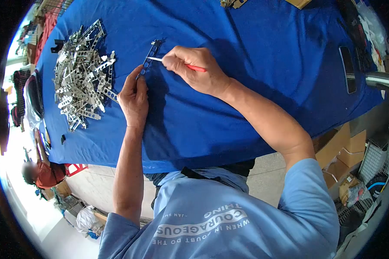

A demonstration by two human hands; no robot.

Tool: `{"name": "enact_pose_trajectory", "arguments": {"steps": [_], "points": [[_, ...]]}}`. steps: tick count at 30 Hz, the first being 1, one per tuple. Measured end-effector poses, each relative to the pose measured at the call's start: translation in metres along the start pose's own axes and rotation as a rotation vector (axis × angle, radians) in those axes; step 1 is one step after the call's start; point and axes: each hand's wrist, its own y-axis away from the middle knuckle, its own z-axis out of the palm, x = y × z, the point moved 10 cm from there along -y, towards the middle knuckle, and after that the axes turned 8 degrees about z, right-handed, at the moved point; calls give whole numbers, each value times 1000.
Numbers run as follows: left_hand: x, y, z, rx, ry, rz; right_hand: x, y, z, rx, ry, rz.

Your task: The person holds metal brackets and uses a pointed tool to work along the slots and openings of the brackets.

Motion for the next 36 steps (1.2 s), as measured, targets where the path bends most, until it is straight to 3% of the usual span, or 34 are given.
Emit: {"name": "enact_pose_trajectory", "arguments": {"steps": [2,8,11,17,29,32,36], "points": [[-1,0,0,-2,-5,3,8,0,-6,25,-17,67],[-3,1,1,-6,-3,-14,-2,-1,0,18,-19,-19],[-4,1,1,-9,1,-21,7,0,-5,47,-23,91],[-2,0,0,-8,0,-24,-3,5,-12,38,-176,26],[-3,1,1,3,18,-31,-15,4,6,34,21,-185],[-2,0,1,6,7,-22,-4,4,0,46,-18,-94],[-2,0,1,-3,0,-29,-10,3,0,75,-21,-155]]}}
